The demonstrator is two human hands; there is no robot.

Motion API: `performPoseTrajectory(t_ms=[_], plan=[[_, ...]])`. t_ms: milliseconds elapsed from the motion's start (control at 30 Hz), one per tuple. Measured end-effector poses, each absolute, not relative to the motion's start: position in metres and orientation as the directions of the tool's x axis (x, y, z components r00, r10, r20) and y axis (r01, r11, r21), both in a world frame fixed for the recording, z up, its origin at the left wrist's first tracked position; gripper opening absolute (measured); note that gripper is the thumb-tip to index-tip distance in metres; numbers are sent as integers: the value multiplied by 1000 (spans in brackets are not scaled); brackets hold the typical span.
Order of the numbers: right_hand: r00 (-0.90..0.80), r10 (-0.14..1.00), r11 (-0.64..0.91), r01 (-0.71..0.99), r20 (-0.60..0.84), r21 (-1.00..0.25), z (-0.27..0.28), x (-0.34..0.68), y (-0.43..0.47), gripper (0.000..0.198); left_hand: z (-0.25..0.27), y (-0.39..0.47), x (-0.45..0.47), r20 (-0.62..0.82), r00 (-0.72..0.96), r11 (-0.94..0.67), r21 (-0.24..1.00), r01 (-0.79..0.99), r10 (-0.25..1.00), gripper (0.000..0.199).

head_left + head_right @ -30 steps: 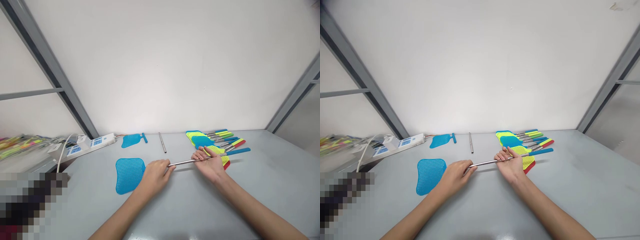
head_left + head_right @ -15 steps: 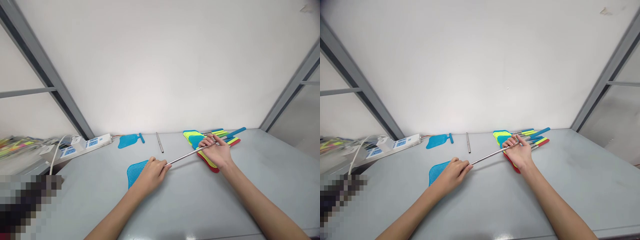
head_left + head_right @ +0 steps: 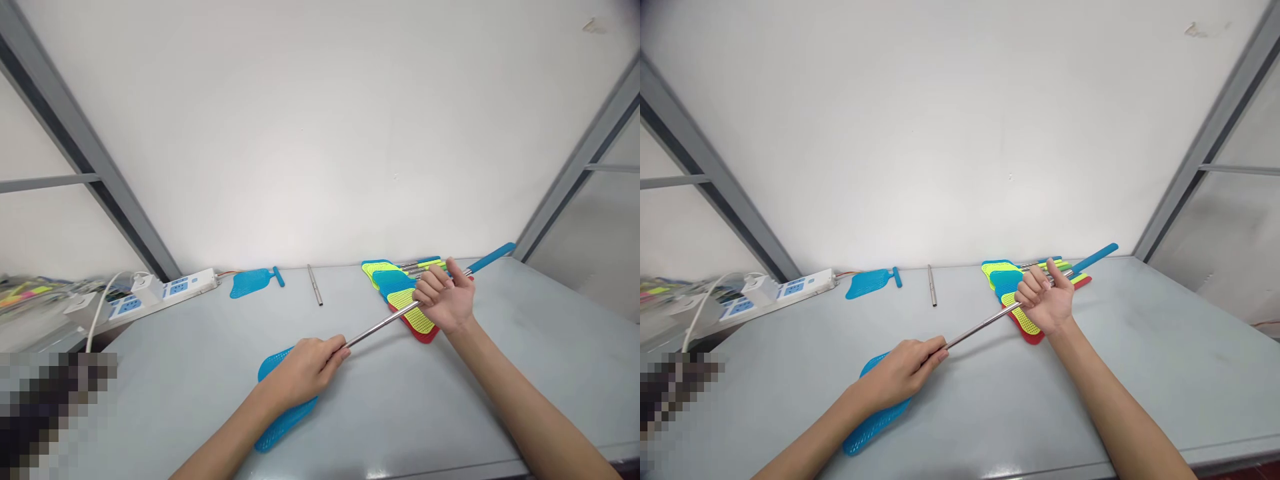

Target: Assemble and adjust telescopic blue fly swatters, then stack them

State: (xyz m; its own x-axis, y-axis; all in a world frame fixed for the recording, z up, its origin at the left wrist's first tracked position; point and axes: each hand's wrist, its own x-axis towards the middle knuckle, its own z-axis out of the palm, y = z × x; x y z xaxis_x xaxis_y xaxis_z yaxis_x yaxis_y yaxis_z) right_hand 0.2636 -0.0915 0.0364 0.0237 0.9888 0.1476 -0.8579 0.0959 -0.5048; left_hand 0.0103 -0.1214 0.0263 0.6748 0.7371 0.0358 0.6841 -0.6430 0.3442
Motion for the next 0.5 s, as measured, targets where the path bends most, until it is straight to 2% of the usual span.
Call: performPoseTrajectory(t_ms=[133, 367, 500], plan=[[24, 987, 100, -869, 161, -485, 30, 260, -87, 40, 20, -122, 12, 60, 666, -657, 250, 711, 744, 31], [-17, 991, 38, -914, 132, -403, 10, 252, -77, 34, 9, -117, 11, 107, 633, -631, -55, 773, 766, 36], [-15, 994, 27, -926, 107, -376, 3, 250, -75, 34, 7, -116, 10, 95, 641, -630, -117, 767, 762, 37]])
